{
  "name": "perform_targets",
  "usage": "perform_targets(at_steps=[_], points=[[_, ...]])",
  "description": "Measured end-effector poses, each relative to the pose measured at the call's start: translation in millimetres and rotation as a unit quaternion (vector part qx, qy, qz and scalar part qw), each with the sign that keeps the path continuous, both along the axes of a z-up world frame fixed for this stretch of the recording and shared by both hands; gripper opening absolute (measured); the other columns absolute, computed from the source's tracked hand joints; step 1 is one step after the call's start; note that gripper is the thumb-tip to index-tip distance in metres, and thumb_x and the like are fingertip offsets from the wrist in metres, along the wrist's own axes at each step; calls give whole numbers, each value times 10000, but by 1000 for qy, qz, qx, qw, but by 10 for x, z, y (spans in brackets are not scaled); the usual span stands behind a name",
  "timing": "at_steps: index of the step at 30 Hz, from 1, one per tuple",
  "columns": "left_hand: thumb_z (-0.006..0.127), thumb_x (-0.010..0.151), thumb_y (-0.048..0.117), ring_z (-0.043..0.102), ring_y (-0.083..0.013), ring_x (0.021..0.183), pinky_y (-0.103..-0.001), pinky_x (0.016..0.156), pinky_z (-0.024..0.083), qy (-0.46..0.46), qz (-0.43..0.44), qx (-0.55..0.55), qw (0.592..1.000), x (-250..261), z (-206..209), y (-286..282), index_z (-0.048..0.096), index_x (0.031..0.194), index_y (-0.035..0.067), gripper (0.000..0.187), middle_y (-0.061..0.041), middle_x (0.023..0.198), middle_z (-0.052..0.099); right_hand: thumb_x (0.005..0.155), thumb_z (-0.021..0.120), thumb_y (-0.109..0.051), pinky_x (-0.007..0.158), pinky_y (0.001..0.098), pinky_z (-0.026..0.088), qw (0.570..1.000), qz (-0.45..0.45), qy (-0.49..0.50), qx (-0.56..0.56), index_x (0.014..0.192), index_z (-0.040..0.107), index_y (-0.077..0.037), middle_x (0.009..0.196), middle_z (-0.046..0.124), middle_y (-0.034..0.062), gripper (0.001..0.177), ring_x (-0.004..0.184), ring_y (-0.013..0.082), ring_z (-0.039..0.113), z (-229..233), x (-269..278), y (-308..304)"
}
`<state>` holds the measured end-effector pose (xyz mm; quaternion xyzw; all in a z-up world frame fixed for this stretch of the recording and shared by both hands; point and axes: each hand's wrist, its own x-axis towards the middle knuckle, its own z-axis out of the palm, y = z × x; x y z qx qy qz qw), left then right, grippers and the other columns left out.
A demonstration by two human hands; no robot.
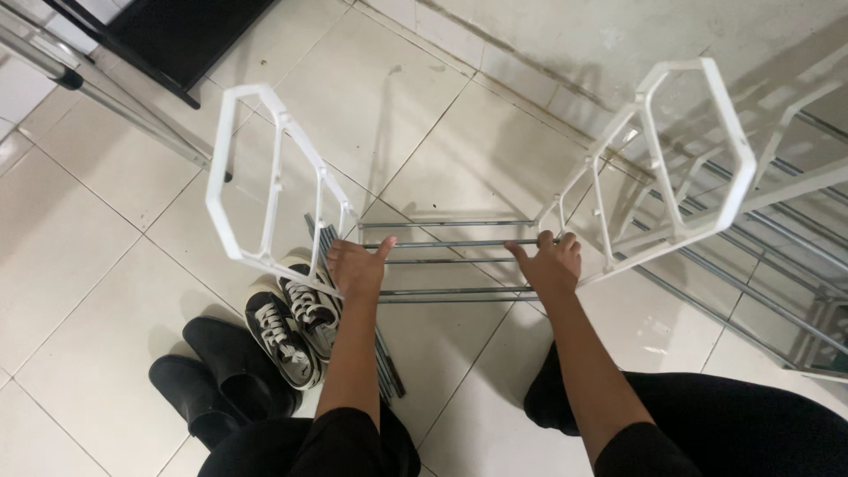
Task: The person assembles a white metal storage shelf by inserting horizontal metal rods into slots on the side frames. They repeatedly pick up rods, align them, and press them into place, gradually building the shelf structure.
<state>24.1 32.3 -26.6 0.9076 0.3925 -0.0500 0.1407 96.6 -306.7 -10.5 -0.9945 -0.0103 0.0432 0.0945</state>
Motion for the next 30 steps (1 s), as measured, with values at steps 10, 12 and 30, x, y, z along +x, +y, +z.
perform_targets(at_steps=[10,12,30], points=[[797,706,753,599,-390,1152,-431,1006,483,-54,23,-37,998,98,173,-41,496,1198,-138,1061,-277,1201,605,855,556,-825,890,529,550,997,-9,74,-30,1200,671,20,1297,505,365,920,1137,501,590,168,138,-37],[776,744,731,594,-396,1178,-436,1026,479,-60,21,-42,997,87,142,-67,490,1241,-130,1035,-289,1236,597,855,548,-827,898,528,547,997,-8,71,-26,1206,681,2,1323,498,369,910,1154,501,582,199,116,-52],[679,863,110,626,-371,1033,-484,900,529,-311,-362,6,879,-270,129,-402,619,1101,12,264,-186,1069,617,900,586,-788,1020,567,509,989,-122,79,-6,1270,638,-3,1412,432,356,869,1315,518,487,-138,231,-499]])
